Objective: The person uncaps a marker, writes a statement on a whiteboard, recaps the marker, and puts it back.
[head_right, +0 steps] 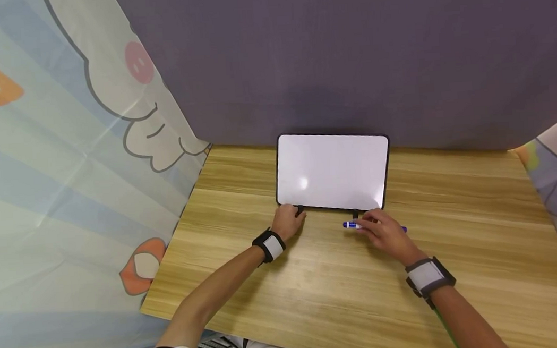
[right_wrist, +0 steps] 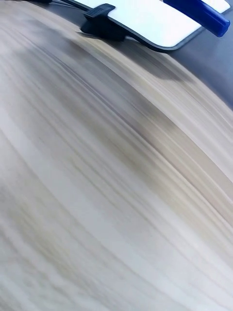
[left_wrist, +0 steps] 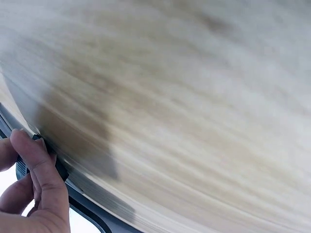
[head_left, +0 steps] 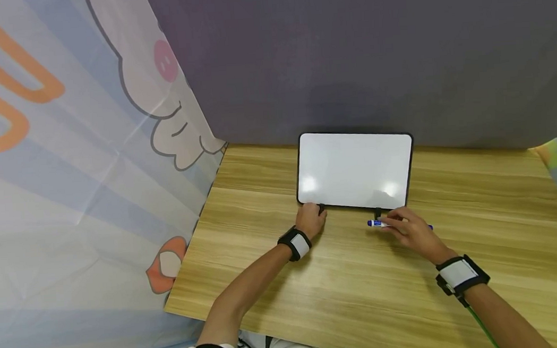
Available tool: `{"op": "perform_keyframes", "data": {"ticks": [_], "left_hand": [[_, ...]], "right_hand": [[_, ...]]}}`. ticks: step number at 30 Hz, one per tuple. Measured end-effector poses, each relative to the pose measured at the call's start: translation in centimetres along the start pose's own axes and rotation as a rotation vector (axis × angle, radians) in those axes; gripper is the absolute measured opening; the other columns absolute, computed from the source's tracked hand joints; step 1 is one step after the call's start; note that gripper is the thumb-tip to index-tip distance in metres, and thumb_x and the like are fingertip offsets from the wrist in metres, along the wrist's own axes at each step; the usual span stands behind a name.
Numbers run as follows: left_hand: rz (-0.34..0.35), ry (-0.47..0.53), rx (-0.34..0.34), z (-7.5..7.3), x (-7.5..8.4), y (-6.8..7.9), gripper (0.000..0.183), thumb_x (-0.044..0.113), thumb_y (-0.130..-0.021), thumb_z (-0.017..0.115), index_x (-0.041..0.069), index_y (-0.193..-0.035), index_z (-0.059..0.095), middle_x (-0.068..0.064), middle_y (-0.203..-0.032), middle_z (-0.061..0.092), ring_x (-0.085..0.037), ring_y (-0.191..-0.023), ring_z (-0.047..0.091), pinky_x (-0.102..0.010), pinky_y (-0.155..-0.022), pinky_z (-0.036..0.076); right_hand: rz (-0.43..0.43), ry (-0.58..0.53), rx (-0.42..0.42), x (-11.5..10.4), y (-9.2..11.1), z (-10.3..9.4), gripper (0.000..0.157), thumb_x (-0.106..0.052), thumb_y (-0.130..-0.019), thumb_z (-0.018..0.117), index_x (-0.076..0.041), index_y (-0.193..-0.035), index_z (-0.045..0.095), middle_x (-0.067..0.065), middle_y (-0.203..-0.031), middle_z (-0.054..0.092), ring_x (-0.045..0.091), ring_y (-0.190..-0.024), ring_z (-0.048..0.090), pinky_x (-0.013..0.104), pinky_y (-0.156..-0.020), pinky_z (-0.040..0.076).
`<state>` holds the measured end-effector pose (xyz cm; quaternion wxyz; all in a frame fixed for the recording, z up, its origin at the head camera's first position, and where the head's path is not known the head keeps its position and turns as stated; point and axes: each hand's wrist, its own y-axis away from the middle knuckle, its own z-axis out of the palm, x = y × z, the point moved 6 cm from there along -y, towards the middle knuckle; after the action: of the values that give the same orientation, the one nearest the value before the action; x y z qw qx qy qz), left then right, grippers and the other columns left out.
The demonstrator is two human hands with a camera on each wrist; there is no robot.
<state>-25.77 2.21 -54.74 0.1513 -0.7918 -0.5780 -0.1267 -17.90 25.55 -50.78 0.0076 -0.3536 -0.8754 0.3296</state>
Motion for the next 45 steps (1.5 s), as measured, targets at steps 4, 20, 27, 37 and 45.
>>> {"op": "perform_keyframes", "data": {"ticks": [4, 20, 27, 37, 45], "left_hand": [[-0.001, 0.011, -0.009, 0.1, 0.2, 0.1, 0.043, 0.026, -0.089, 0.061, 0.011, -0.051, 0.049, -0.002, -0.056, 0.058, -0.006, -0.046, 0.045, -0.015, -0.041, 0.032], [0.026, -0.002, -0.007, 0.4, 1.7, 0.5, 0.042, 0.027, -0.089, 0.062, 0.010, -0.052, 0.053, -0.002, -0.056, 0.059, -0.005, -0.045, 0.045, -0.015, -0.040, 0.031], [0.033, -0.009, 0.008, 0.5, 1.7, 0.5, 0.043, 0.028, -0.088, 0.063, 0.010, -0.051, 0.052, -0.001, -0.054, 0.058, -0.005, -0.045, 0.047, -0.015, -0.041, 0.031], [0.034, 0.070, 0.000, 0.7, 1.5, 0.6, 0.048, 0.028, -0.087, 0.065, 0.014, -0.049, 0.039, 0.006, -0.047, 0.039, -0.003, -0.043, 0.036, -0.013, -0.041, 0.027], [0.026, 0.120, 0.004, 0.1, 1.0, 1.1, 0.046, 0.033, -0.084, 0.067, 0.015, -0.050, 0.042, 0.008, -0.048, 0.035, -0.003, -0.044, 0.034, -0.014, -0.043, 0.027]], "right_hand": [[-0.007, -0.019, -0.029, -0.4, -0.3, 0.5, 0.054, -0.042, -0.096, 0.036, -0.001, -0.100, 0.071, 0.009, -0.092, 0.057, 0.013, -0.082, 0.050, 0.018, -0.064, 0.038], [-0.052, -0.075, -0.004, -1.5, -0.9, 1.3, 0.030, -0.023, -0.091, 0.057, 0.003, -0.100, 0.070, 0.010, -0.090, 0.057, 0.015, -0.080, 0.051, 0.019, -0.063, 0.039], [-0.066, -0.065, -0.012, -2.2, -1.6, 2.0, 0.030, -0.004, -0.071, 0.076, 0.003, -0.100, 0.070, 0.010, -0.090, 0.057, 0.015, -0.079, 0.052, 0.019, -0.062, 0.040], [-0.032, -0.028, -0.060, -2.6, -1.7, 2.6, 0.044, 0.002, -0.057, 0.082, 0.000, -0.100, 0.071, 0.008, -0.091, 0.057, 0.014, -0.081, 0.052, 0.021, -0.062, 0.045], [-0.036, -0.042, -0.061, -2.7, -2.3, 2.8, 0.041, -0.003, -0.060, 0.081, 0.000, -0.100, 0.071, 0.008, -0.091, 0.058, 0.014, -0.082, 0.053, 0.022, -0.065, 0.044]]}}
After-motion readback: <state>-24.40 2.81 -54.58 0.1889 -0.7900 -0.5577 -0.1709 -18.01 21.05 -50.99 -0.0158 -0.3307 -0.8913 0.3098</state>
